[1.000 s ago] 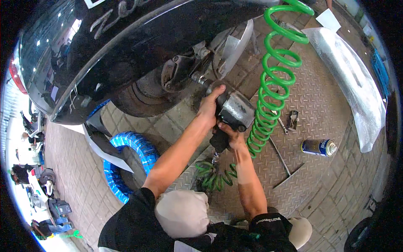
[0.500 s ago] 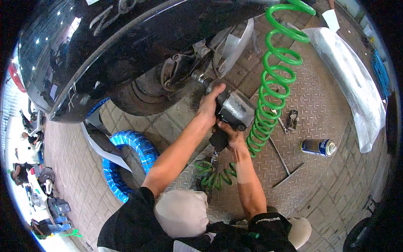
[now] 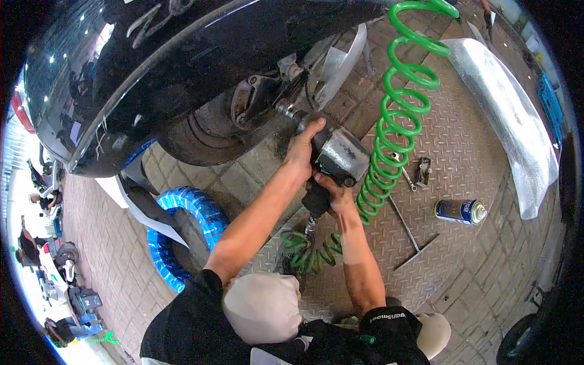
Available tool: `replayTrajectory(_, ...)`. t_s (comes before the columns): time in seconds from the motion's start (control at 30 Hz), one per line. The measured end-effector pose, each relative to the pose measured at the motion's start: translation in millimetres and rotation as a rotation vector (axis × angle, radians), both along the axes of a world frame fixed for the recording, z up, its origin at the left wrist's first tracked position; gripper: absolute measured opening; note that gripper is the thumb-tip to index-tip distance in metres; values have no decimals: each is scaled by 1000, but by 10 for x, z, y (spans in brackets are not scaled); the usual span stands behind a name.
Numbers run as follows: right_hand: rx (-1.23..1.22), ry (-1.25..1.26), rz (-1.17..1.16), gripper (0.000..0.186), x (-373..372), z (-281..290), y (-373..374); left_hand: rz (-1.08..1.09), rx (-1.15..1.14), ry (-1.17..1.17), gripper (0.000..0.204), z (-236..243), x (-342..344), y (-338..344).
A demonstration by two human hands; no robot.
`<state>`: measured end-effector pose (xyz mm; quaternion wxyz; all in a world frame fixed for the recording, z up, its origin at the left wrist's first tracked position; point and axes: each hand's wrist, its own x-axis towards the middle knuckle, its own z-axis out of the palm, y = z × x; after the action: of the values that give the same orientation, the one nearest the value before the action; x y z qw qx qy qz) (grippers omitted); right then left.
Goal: The person uncoils a green air hose, connects it to a pneumatic impact wrench, and uses the wrench to loosen a bolt on the rear wheel assembly of a black scooter.
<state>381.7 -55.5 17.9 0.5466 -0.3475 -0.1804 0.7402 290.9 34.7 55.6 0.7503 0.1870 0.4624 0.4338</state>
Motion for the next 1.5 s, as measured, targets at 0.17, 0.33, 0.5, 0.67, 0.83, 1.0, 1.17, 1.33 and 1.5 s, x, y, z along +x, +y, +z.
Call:
replayTrajectory(0.17, -49, -38, -48, 33, -57, 47, -26, 23, 4, 12, 43, -5, -3, -26)
replayTrajectory(0.33, 27, -37, -38, 34, -40, -9, -7, -9, 0, -33, 44, -54, -24, 14)
replayTrajectory(0.5, 39, -2, -48, 32, -25, 23, -8, 10, -6, -5, 45, 36, 35, -23)
replayTrajectory(0.67, 32, -41, -23, 28, -55, 113, -15, 32, -41, -100, 48, 66, -35, -19)
replayTrajectory(0.83, 98, -27, -18, 31, -14, -47, 8, 50, -11, -88, 49, 44, -2, -4)
replayTrajectory(1.0, 91, -71, -41, 32, -56, -44, 6, 14, -31, -12, 43, 42, -2, -5)
replayTrajectory(1.17, 34, -89, -25, 32, -23, 82, -11, 11, -4, -43, 43, 90, 21, -42)
replayTrajectory(1.33, 21, 4, 22, 31, -20, 32, 1, 23, -13, -46, 41, 96, 38, -24)
replayTrajectory(1.5, 13, -78, -38, 29, -26, 68, -25, 28, -4, -36, 39, 147, 55, -53)
